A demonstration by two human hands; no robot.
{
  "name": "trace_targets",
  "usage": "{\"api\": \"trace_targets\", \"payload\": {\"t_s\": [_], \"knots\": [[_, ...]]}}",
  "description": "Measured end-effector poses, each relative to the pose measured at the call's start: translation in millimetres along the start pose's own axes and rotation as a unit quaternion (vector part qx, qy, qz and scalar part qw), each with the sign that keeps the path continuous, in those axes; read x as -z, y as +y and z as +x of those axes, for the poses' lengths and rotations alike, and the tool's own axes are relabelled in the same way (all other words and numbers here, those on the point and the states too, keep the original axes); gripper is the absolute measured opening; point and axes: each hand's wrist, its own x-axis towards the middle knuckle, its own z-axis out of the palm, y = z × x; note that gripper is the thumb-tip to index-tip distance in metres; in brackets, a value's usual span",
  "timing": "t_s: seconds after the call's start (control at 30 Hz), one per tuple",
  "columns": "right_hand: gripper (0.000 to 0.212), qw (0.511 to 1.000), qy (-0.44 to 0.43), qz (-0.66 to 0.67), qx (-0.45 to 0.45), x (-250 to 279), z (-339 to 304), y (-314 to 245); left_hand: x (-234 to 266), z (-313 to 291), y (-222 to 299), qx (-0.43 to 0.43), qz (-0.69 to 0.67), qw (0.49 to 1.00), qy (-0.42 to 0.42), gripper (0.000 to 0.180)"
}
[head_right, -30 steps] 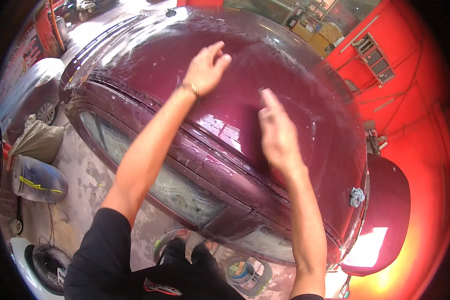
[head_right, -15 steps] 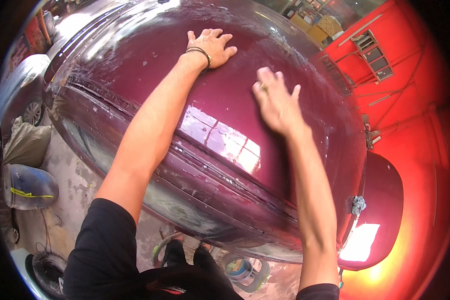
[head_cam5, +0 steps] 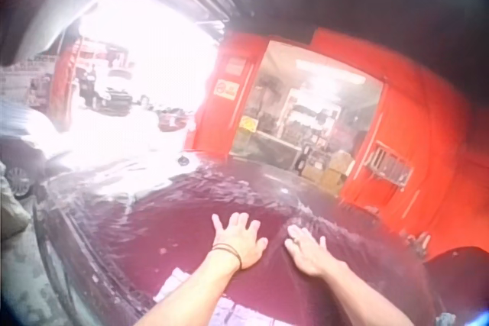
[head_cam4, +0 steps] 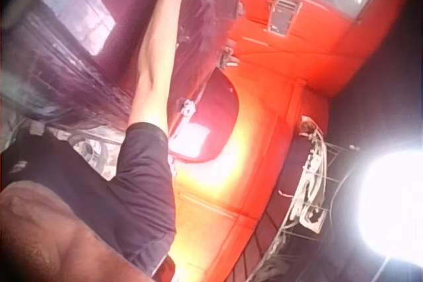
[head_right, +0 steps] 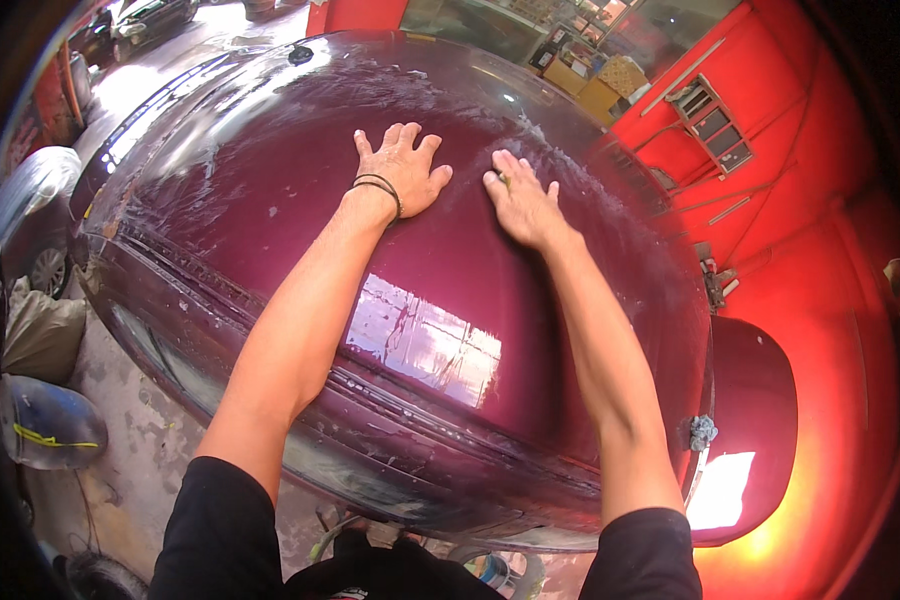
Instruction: The person scrubs the roof of a maroon car with a small blue sponge, applying a white cleaning agent. They repeatedly rub the surface in circular and back-and-forth motions, occasionally using their bare hands to wipe or spread the foam.
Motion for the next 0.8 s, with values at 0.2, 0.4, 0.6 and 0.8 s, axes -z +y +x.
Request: {"api": "trace_targets", "payload": {"t_s": [0.2, 0.4, 0.6, 0.8], "knots": [[0.069, 0.962, -0.105, -0.062, 0.244, -9, -148, -84, 8, 0, -37, 0.042, 0.039, 0.998, 0.011, 0.062], [0.068, 0.994, -0.031, -0.01, 0.107, 2, 38, -6, 14, -4, -30, 0.027, 0.02, 0.999, 0.024, 0.063], [0.068, 0.999, -0.01, 0.032, 0.005, -4, 82, 23, -3, 4, -13, 0.016, 0.021, 0.999, 0.025, 0.061], [0.065, 0.953, -0.096, -0.055, 0.282, -8, -101, -90, 7, 1, -49, 0.047, 0.038, 0.998, 0.034, 0.053]]}}
